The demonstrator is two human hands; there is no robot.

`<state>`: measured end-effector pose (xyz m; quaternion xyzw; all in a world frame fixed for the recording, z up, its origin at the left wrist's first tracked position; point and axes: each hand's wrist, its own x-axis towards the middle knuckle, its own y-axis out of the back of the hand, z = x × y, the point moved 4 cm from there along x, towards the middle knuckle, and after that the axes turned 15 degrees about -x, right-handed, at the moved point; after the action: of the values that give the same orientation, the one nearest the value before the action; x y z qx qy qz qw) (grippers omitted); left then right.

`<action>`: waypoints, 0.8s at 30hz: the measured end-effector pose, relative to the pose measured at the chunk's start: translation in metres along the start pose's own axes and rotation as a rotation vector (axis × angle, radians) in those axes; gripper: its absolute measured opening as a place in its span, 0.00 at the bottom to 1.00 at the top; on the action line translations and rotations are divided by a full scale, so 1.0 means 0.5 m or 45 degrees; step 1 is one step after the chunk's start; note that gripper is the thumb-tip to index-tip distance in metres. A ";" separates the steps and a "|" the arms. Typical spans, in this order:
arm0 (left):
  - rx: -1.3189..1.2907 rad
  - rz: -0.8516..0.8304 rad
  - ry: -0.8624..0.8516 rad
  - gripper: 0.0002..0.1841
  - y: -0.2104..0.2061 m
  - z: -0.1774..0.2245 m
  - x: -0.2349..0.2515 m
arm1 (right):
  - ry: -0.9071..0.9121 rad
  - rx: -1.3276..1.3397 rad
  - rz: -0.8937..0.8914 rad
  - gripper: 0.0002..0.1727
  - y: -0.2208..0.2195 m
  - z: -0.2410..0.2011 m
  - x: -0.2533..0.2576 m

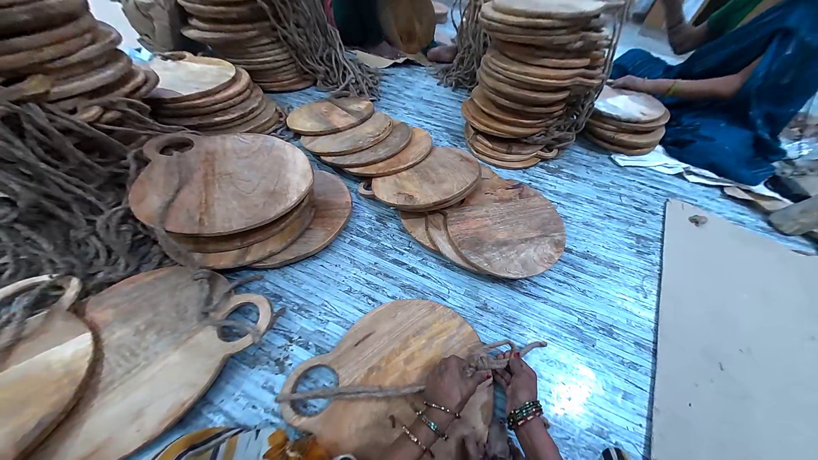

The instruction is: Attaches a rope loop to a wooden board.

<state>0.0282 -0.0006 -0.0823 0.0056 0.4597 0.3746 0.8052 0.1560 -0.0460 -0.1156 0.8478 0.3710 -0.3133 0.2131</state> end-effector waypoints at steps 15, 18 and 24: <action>-0.815 -0.256 0.161 0.15 0.024 -0.001 0.040 | 0.381 -0.087 -0.318 0.16 0.015 0.003 0.001; -0.864 -0.388 0.121 0.26 0.029 -0.011 0.045 | 0.188 0.070 -0.152 0.17 0.013 0.000 -0.005; -1.010 -0.197 0.253 0.14 0.029 -0.014 0.039 | 0.024 0.089 -0.118 0.20 0.012 -0.001 0.007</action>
<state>0.0201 0.0195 -0.0954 -0.3758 0.3544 0.4598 0.7223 0.1627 -0.0480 -0.1166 0.8396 0.4008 -0.3276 0.1648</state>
